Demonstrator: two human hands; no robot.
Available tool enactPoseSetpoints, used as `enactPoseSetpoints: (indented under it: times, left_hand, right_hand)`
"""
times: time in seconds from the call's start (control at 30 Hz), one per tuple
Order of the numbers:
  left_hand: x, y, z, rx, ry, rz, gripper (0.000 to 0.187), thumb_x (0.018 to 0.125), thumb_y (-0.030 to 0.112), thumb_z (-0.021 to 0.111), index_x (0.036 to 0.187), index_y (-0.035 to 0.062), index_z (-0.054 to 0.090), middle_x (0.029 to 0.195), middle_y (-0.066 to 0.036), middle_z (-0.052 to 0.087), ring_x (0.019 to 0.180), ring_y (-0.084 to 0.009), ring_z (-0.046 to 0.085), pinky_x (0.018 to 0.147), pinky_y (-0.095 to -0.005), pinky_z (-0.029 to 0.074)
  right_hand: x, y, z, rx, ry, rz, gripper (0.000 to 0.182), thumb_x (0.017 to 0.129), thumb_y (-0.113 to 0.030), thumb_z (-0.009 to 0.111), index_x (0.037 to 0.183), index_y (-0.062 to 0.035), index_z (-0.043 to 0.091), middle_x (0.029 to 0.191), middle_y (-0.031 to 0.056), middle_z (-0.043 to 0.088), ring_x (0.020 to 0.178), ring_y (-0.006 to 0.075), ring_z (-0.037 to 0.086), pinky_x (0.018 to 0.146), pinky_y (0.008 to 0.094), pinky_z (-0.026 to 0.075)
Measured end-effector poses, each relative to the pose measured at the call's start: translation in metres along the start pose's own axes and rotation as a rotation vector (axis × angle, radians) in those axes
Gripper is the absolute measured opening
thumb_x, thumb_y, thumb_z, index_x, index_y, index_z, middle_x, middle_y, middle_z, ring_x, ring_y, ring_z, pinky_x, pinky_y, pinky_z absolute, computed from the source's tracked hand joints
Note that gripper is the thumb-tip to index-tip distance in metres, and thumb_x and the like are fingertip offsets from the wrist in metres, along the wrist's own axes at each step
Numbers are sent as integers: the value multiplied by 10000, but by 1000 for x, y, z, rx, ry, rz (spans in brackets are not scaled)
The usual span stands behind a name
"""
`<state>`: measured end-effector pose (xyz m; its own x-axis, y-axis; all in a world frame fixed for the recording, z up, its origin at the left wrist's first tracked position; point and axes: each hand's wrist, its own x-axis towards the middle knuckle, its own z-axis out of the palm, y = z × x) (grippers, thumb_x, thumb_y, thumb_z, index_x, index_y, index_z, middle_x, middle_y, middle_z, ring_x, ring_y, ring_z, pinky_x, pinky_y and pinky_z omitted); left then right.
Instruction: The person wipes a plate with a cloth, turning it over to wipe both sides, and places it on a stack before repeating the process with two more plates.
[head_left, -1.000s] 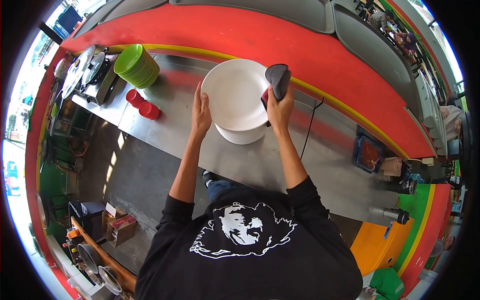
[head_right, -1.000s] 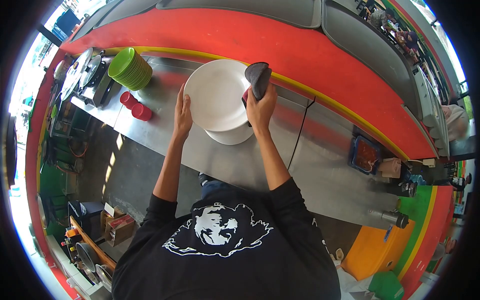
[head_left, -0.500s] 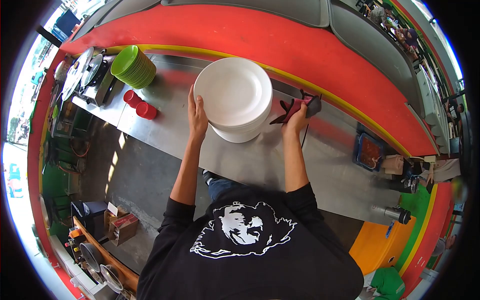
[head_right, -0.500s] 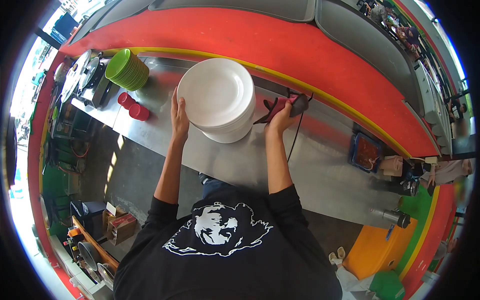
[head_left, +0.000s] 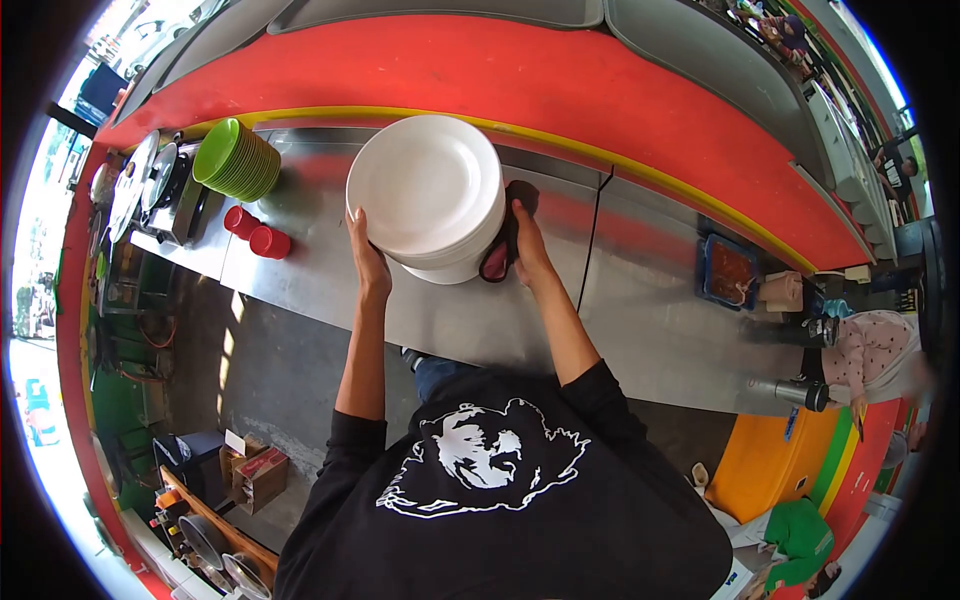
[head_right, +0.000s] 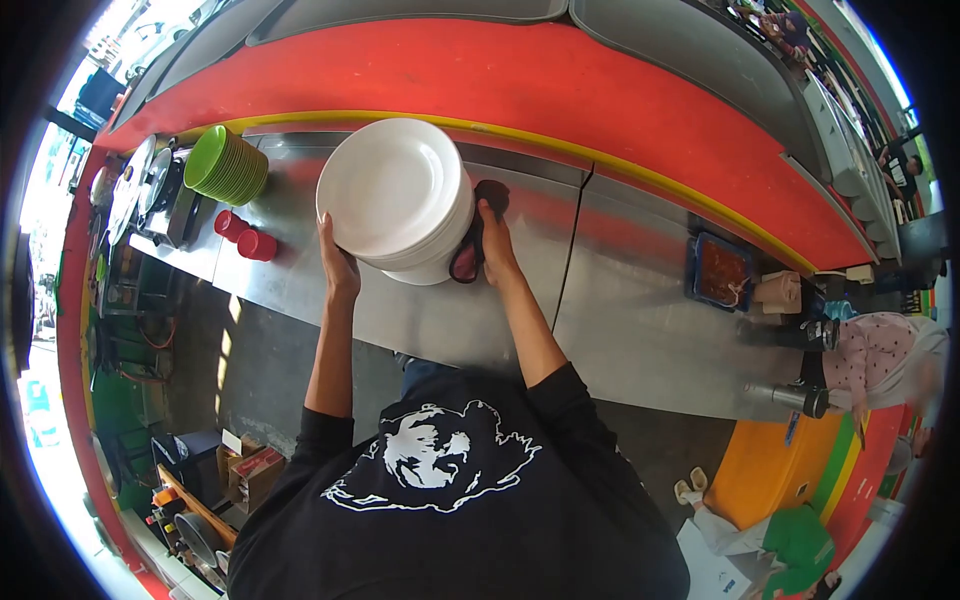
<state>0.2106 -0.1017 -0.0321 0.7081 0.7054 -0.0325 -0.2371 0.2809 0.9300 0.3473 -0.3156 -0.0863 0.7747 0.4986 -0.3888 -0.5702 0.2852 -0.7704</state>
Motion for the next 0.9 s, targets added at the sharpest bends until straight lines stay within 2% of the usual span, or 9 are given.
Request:
enactPoseSetpoints:
  times: [0.2,0.3,0.47,0.57,0.67,0.77,0.87,0.9]
  left_hand:
    - [-7,-1,3,-4,13,-36,693,1034,531,438,1555,114,250,1548,-86,356,1445,-221,310,1191,-378,216]
    - [-11,-3,11,8,87,6,640,1054,510,399,1520,73,346,1514,-75,433,1415,-202,381,1179,-375,269]
    - [-21,-6,17,48,108,22,667,1065,530,362,1554,81,295,1557,-74,381,1454,-204,325,1206,-376,223]
    - [-21,-15,8,46,77,31,697,1068,557,316,1576,85,247,1593,-82,332,1470,-206,298,1220,-375,194]
    - [-21,-16,1,50,19,33,730,1063,593,260,1595,97,198,1631,-92,269,1493,-217,259,1233,-397,156]
    - [-23,-30,-4,94,57,-3,771,1046,638,213,1608,115,148,1661,-97,195,1523,-236,191,1243,-431,103]
    - [-27,-58,-19,137,60,-95,807,1019,688,199,1615,151,111,1678,-89,143,1546,-254,103,1239,-491,45]
    - [-29,-67,-25,147,44,-134,818,1009,704,199,1617,166,101,1682,-85,130,1553,-259,73,1236,-516,26]
  right_hand:
    - [-1,10,0,-39,-37,-8,716,1037,-498,466,1540,-15,300,1558,135,394,1452,238,338,1195,366,225]
    - [8,15,-4,-57,-39,-1,741,1036,-514,458,1549,-10,280,1572,142,373,1463,244,319,1200,366,213]
    - [10,16,-2,-79,-41,-27,783,1029,-541,450,1565,-9,245,1594,154,331,1480,247,284,1207,368,195]
    - [8,15,-5,-81,-49,-4,764,1032,-530,448,1560,-9,266,1580,164,351,1467,245,305,1199,361,209]
    - [7,19,-9,-107,27,-18,640,1034,-447,499,1481,3,414,1449,163,514,1339,242,475,1124,361,337]
    - [-7,11,-16,-219,67,-77,423,1016,-314,579,1321,-20,569,1199,74,661,1095,179,611,987,334,441]
    - [-9,17,-47,-275,129,-121,327,984,-216,624,1252,-29,615,1109,56,680,1016,166,626,936,316,459]
    - [-16,14,-50,-270,169,-190,302,971,-160,607,1236,-14,591,1068,75,666,964,174,623,904,330,475]
